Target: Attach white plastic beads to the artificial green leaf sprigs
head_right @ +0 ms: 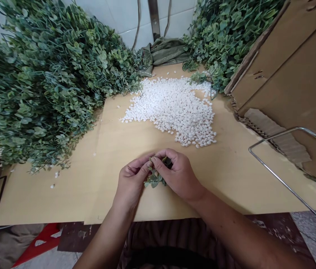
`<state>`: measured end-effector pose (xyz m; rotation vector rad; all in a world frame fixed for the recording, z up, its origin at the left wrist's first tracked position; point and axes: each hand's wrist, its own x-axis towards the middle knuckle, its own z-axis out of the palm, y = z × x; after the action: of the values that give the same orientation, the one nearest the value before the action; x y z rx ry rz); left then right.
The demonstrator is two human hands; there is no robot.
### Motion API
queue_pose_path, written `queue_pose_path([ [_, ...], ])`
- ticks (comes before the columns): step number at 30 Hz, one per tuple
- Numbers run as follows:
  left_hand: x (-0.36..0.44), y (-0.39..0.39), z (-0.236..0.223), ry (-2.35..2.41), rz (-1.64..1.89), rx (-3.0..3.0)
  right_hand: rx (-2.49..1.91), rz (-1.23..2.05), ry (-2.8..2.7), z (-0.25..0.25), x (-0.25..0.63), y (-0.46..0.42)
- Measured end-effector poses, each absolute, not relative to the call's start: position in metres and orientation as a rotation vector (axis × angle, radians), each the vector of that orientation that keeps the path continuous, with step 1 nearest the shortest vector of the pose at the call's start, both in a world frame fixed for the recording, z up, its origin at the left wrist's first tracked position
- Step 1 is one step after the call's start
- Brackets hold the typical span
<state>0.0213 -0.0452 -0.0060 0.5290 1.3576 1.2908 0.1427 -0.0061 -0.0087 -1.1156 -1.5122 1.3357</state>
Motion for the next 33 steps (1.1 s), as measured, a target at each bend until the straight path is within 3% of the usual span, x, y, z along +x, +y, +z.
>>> queue_pose_path([
  [9, 0.012, -0.042, 0.004, 1.361, 1.405, 0.527, -1.125, 1.36, -1.502, -0.008, 0.148, -0.008],
  [33, 0.01, -0.039, 0.003, 1.291, 1.272, 0.545, -1.1, 1.351, -1.552, -0.004, 0.149, -0.008],
])
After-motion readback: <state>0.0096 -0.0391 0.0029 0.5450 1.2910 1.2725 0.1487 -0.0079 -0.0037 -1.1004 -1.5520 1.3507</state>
